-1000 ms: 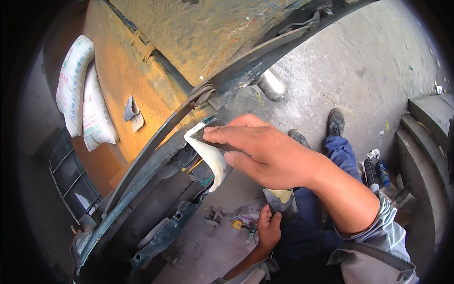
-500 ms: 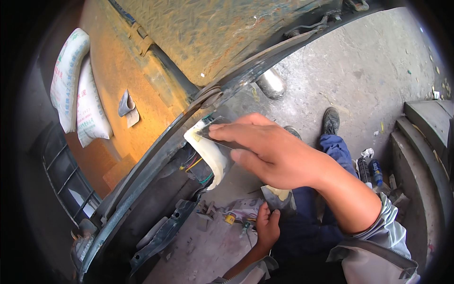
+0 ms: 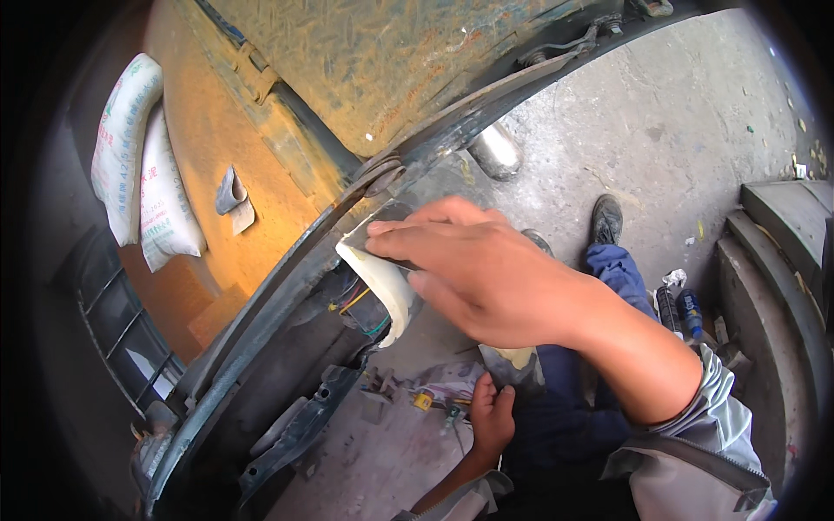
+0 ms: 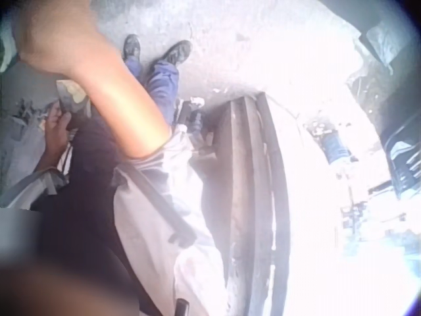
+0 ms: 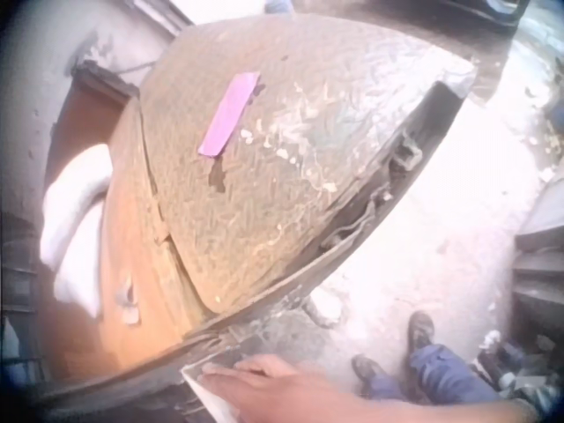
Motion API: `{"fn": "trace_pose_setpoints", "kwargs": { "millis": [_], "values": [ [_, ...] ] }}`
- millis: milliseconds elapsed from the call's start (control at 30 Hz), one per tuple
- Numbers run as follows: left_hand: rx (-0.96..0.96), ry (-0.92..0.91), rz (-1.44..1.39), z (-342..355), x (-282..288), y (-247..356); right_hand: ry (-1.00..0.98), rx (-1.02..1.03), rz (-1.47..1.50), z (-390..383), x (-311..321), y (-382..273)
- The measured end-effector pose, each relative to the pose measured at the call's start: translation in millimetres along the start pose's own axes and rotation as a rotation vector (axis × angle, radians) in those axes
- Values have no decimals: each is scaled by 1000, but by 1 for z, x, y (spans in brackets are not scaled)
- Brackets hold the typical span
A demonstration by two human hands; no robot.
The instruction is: The person applies body filler to a black car bumper using a metal putty knife, spreading and smoothing the compound across several areas. The person works on different sections of the bumper, including the lower edge and a curved area near the headlight.
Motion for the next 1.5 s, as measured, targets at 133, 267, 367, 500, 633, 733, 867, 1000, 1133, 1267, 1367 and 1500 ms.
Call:
{"fn": "trace_pose_setpoints", "kwargs": {
  "millis": [133, 267, 367, 500, 633, 733, 867, 1000, 1133, 1267, 1367, 1500],
  "values": [
    [15, -1, -45, 1, -2, 1, -41, 9, -111, -1, -10, -7],
    [8, -8, -10, -2, -1, -2, -34, 34, -43, -15, -7, 4],
    [1, -6, 7, -4, -2, -2, -24, 29, 9, -6, -3, 5],
    [-7, -8, 6, -4, -3, 2, -2, 24, -25, -4, -11, -1],
    [2, 13, -5, -8, 1, 1, -7, 40, 80, -22, -13, 10],
    [-41, -6, -24, -8, -2, 6, -20, -12, 95, -13, -4, 15],
    [-44, 17, -36, -10, -4, 12, -29, -34, 58, 1, -8, 13],
    [-78, 32, -57, -14, 2, 16, -13, 12, 112, -18, -14, 11],
    [-183, 103, -277, -22, 8, 61, -36, -9, 175, -41, 3, 11],
    [-472, 70, -431, -30, -11, 160, -61, -1, 485, -67, 17, -11],
    [-462, 152, -408, -31, -11, 195, -167, 55, 780, -90, 3, -38],
    [-618, 181, -379, -42, -14, 237, -232, -35, 251, -106, -4, -18]
  ]
}}
Point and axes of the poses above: each hand's wrist, its own z-axis towards the middle knuckle, its own x-axis out of the back of the hand, y = z × x, the point moved 10 cm from there along z, towards the middle knuckle
